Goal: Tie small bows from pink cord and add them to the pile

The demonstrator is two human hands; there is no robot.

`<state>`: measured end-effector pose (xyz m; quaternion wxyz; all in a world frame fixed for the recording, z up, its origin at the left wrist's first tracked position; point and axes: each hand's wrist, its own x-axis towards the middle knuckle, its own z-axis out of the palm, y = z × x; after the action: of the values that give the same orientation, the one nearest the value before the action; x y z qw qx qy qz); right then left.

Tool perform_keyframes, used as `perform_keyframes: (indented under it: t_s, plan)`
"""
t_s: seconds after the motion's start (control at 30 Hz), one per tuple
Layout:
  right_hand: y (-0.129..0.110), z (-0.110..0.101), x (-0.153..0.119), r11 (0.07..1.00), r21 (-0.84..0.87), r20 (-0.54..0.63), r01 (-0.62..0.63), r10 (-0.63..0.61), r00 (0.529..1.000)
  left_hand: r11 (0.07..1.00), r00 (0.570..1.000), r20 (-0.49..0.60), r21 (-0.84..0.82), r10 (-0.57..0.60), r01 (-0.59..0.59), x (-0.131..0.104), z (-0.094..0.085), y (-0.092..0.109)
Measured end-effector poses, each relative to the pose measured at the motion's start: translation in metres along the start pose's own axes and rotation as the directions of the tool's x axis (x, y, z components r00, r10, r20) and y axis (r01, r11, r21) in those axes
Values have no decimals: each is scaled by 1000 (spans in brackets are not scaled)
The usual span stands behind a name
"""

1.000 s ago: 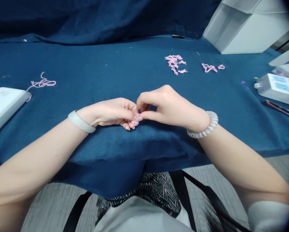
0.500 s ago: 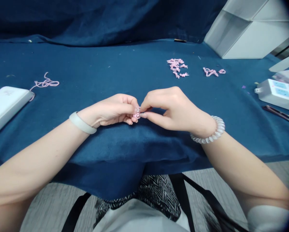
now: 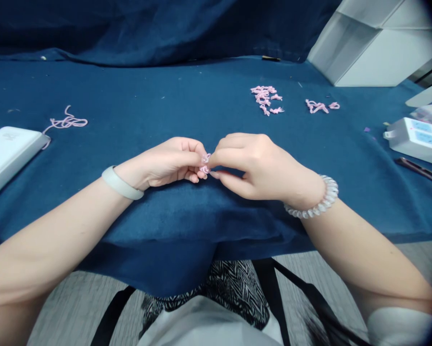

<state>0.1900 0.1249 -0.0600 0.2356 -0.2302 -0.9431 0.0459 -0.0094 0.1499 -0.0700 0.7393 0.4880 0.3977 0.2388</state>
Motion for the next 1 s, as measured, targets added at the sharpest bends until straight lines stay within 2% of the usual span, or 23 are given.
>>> perform_keyframes:
  t_s: [0.33,0.53,0.6,0.67,0.7,0.77,0.8,0.83,0.9,0.97,1.0]
  plan:
    - [2,1,-1,967,-232,53,103,-93,994,999,999,39,-53,10,-8,2,-2,-3]
    - [2,5,-2,927,-345,8,148,-155,988,999,999,-1,-34,36,-36,5,-2,-5]
    - [2,6,-2,928,-328,-56,178,-207,977,997,998,-16,-34,62,-63,5,-2,-5]
    - [3,6,-3,960,-230,-193,159,-205,960,996,996,-13,-35,87,-87,5,-1,-5]
    - [3,5,-2,982,-139,-270,125,-159,950,995,996,-7,-33,94,-94,5,-1,-5]
    - [4,3,-2,992,126,-362,9,38,931,995,995,9,-29,99,-99,3,0,-5]
    - [5,2,-2,959,278,-346,-62,160,925,995,995,15,-22,97,-97,2,1,-5]
    - [6,1,-2,897,422,-284,-133,270,920,996,995,14,-6,95,-95,1,2,-4]
    - [10,1,-1,710,648,-67,-275,413,908,996,997,-7,45,82,-81,-1,3,-3]
    - [13,4,0,521,760,160,-389,429,889,992,997,-36,105,71,-67,-2,5,-2]
    - [14,5,1,452,782,237,-430,422,875,990,996,-44,128,72,-65,-3,5,-2]
